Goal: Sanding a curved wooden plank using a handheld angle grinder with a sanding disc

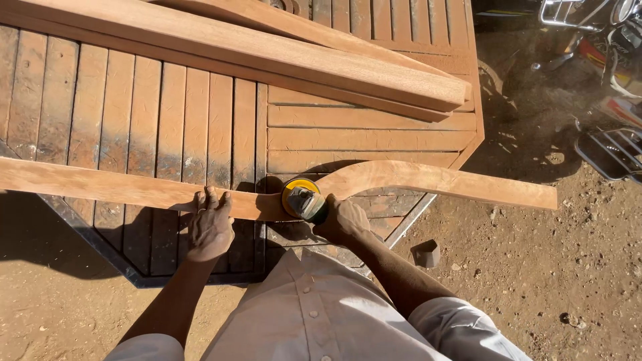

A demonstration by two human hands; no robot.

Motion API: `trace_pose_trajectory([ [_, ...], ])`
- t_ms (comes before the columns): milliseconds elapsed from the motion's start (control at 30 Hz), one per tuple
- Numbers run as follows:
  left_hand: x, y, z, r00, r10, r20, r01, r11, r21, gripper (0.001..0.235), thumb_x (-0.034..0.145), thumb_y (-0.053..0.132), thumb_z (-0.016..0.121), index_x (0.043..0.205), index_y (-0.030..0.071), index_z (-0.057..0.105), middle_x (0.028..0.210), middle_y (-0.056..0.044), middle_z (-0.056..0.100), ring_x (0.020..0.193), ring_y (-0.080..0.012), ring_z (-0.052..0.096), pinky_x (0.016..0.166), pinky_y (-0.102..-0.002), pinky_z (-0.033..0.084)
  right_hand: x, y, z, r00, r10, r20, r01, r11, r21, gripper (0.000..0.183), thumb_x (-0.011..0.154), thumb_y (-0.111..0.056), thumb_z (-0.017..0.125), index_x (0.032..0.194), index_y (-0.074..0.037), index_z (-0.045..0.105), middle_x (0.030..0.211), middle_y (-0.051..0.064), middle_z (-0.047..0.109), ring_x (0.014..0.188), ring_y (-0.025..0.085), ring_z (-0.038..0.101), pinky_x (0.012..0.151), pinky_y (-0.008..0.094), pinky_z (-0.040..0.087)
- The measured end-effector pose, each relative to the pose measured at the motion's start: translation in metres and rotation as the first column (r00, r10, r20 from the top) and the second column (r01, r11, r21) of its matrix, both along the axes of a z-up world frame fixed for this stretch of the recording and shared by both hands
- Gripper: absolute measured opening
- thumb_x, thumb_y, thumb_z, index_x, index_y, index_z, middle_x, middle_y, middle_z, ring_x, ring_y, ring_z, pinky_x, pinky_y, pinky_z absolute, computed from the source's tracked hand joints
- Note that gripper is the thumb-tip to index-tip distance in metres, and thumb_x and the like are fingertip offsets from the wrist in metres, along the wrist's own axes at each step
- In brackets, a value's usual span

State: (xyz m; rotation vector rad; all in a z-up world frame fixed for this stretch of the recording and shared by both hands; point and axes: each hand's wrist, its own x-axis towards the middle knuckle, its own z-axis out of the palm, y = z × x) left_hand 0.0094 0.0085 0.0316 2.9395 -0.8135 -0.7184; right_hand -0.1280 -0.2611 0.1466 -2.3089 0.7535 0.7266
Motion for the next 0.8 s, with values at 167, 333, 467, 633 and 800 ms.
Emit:
trace_pose_trajectory([
  [167, 0.004, 0.022, -0.040, 1.000, 0.007, 0.014, -0.006, 0.998, -0.069, 0.071, 0.093, 0.014, 0.057, 0.160, 0.008, 0.034, 0.171, -0.018, 0.024, 0.155, -0.0411, 0.028, 0.111, -0.052, 0.048, -0.011, -0.045, -0.018, 0.989, -0.139, -0.054, 0.137, 0.989, -0.052, 0.068, 0.074, -0.053, 0.078, 0.120, -0.007, 0.058, 0.111, 0.030, 0.071, 0.111, 0.048, 0.068, 0.090, 0.057, 0.056],
  [333, -0.005, 0.024, -0.048, 0.991, -0.001, 0.132, 0.012, 0.996, -0.086, 0.086, 0.075, 0.008, 0.059, 0.159, 0.006, 0.037, 0.173, -0.012, 0.023, 0.155, -0.0360, 0.031, 0.110, -0.048, 0.049, -0.064, -0.158, -0.051, 0.843, -0.538, -0.027, 0.517, 0.822, -0.238, 0.079, 0.066, -0.053, 0.083, 0.124, -0.002, 0.067, 0.110, 0.029, 0.072, 0.110, 0.044, 0.069, 0.091, 0.052, 0.055],
  [467, -0.002, 0.028, -0.091, 0.977, 0.001, 0.213, 0.022, 0.994, -0.110, 0.079, 0.079, 0.008, 0.058, 0.156, 0.008, 0.041, 0.172, -0.010, 0.028, 0.154, -0.0347, 0.034, 0.116, -0.044, 0.046, -0.123, -0.217, -0.048, 0.648, -0.758, 0.077, 0.721, 0.578, -0.381, 0.074, 0.065, -0.051, 0.079, 0.117, 0.001, 0.072, 0.105, 0.029, 0.072, 0.105, 0.044, 0.070, 0.088, 0.050, 0.053],
  [633, -0.005, 0.025, -0.096, 0.945, -0.023, 0.328, 0.043, 0.998, -0.053, 0.082, 0.078, 0.010, 0.060, 0.157, 0.008, 0.039, 0.175, -0.009, 0.025, 0.155, -0.0310, 0.032, 0.117, -0.039, 0.045, -0.126, -0.196, -0.034, 0.582, -0.804, 0.122, 0.784, 0.515, -0.347, 0.070, 0.072, -0.046, 0.075, 0.120, 0.005, 0.071, 0.110, 0.031, 0.071, 0.111, 0.044, 0.068, 0.095, 0.049, 0.050],
  [800, 0.005, 0.016, -0.083, 0.994, -0.022, 0.106, 0.005, 0.987, 0.158, 0.095, 0.077, 0.011, 0.069, 0.163, 0.011, 0.029, 0.176, -0.008, 0.015, 0.157, -0.0328, 0.026, 0.114, -0.040, 0.048, -0.056, -0.109, -0.004, 0.884, -0.468, -0.001, 0.457, 0.865, -0.208, 0.073, 0.064, -0.052, 0.083, 0.118, -0.005, 0.069, 0.110, 0.025, 0.073, 0.112, 0.044, 0.069, 0.090, 0.053, 0.056],
])
